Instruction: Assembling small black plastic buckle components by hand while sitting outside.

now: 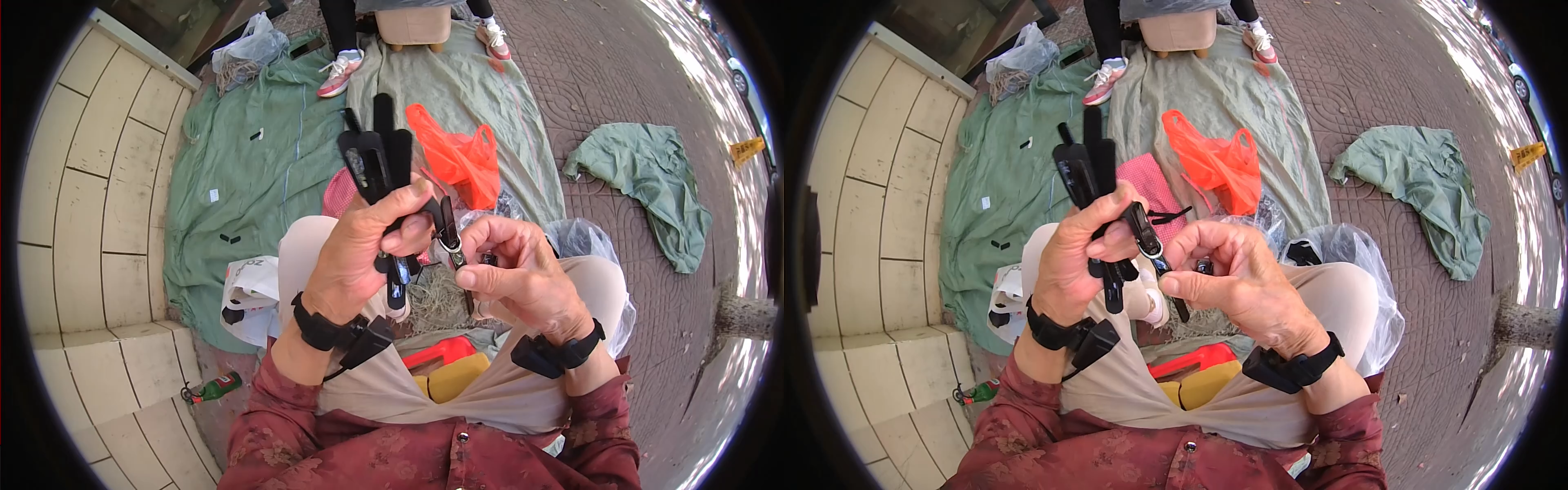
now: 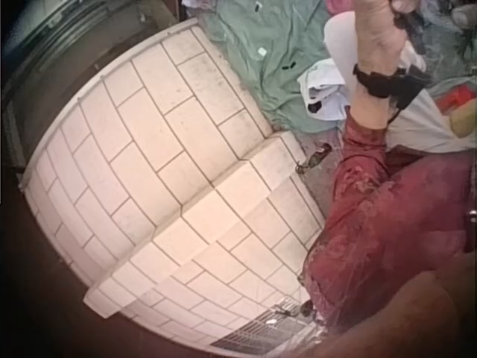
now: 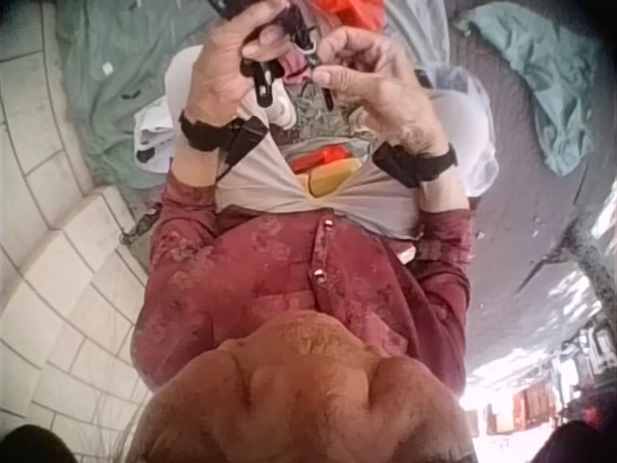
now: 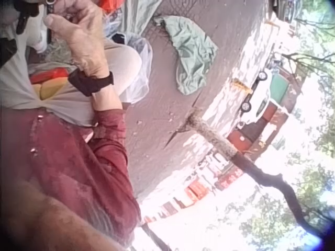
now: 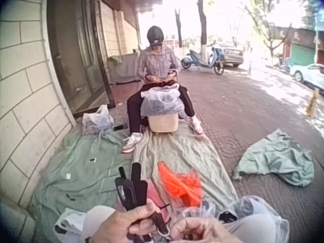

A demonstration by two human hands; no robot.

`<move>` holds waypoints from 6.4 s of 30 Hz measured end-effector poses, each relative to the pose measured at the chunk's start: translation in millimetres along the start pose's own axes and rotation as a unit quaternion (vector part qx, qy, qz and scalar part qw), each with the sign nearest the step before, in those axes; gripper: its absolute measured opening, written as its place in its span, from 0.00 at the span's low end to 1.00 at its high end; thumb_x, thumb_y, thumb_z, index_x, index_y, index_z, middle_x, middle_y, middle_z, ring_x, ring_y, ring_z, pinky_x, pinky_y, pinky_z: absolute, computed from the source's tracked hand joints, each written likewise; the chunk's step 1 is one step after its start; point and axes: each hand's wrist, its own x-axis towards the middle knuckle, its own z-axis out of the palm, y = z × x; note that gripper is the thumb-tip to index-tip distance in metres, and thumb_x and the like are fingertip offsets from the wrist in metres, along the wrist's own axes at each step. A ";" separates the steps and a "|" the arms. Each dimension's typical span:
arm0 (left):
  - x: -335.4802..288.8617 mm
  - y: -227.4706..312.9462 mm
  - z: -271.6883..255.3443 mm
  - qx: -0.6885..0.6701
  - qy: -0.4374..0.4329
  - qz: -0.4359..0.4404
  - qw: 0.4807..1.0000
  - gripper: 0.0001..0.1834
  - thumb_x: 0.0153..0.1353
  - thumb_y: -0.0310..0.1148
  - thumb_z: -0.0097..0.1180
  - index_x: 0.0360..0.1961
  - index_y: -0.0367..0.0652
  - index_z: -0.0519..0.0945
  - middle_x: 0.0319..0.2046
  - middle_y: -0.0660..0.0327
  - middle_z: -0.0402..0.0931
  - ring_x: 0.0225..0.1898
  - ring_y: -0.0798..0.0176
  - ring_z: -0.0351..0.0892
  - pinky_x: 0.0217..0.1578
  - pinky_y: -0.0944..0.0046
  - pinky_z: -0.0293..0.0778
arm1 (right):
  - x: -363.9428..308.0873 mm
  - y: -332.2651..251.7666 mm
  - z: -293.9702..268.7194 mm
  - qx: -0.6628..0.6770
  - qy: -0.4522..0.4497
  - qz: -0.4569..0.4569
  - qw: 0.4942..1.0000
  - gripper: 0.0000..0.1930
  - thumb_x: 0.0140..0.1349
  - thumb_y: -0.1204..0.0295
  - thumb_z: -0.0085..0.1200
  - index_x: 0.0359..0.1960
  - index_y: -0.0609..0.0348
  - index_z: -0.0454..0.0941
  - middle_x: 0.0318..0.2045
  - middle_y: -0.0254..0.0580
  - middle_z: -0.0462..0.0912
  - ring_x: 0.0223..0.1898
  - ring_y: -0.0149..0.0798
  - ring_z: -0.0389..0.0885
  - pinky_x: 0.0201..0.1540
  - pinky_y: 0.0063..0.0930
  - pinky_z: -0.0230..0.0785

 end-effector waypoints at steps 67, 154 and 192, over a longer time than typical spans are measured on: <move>-2.0 -13.9 11.6 0.180 0.058 0.055 0.980 0.11 0.62 0.38 0.62 0.35 0.42 0.78 0.22 0.68 0.73 0.16 0.78 0.65 0.17 0.76 0.59 | 6.2 8.8 -2.4 0.103 -0.029 0.000 0.994 0.06 0.60 0.76 0.62 0.36 0.59 0.77 0.27 0.29 0.77 0.21 0.18 0.65 0.21 0.14 0.54; -7.9 -29.6 22.9 0.449 0.061 0.167 0.875 0.11 0.51 0.23 0.67 0.35 0.37 0.79 0.26 0.68 0.78 0.26 0.78 0.73 0.27 0.75 0.68 | 2.9 1.9 -0.3 0.060 0.130 -0.084 0.986 0.07 0.66 0.70 0.56 0.30 0.57 0.75 0.20 0.25 0.72 0.18 0.16 0.59 0.19 0.13 0.46; 0.5 -20.2 13.5 0.286 0.030 0.035 0.957 0.10 0.57 0.34 0.68 0.34 0.43 0.79 0.20 0.70 0.72 0.16 0.79 0.65 0.16 0.74 0.57 | 7.0 3.3 -5.4 0.084 0.103 0.026 0.991 0.11 0.65 0.63 0.59 0.31 0.56 0.76 0.20 0.22 0.67 0.18 0.18 0.57 0.20 0.14 0.46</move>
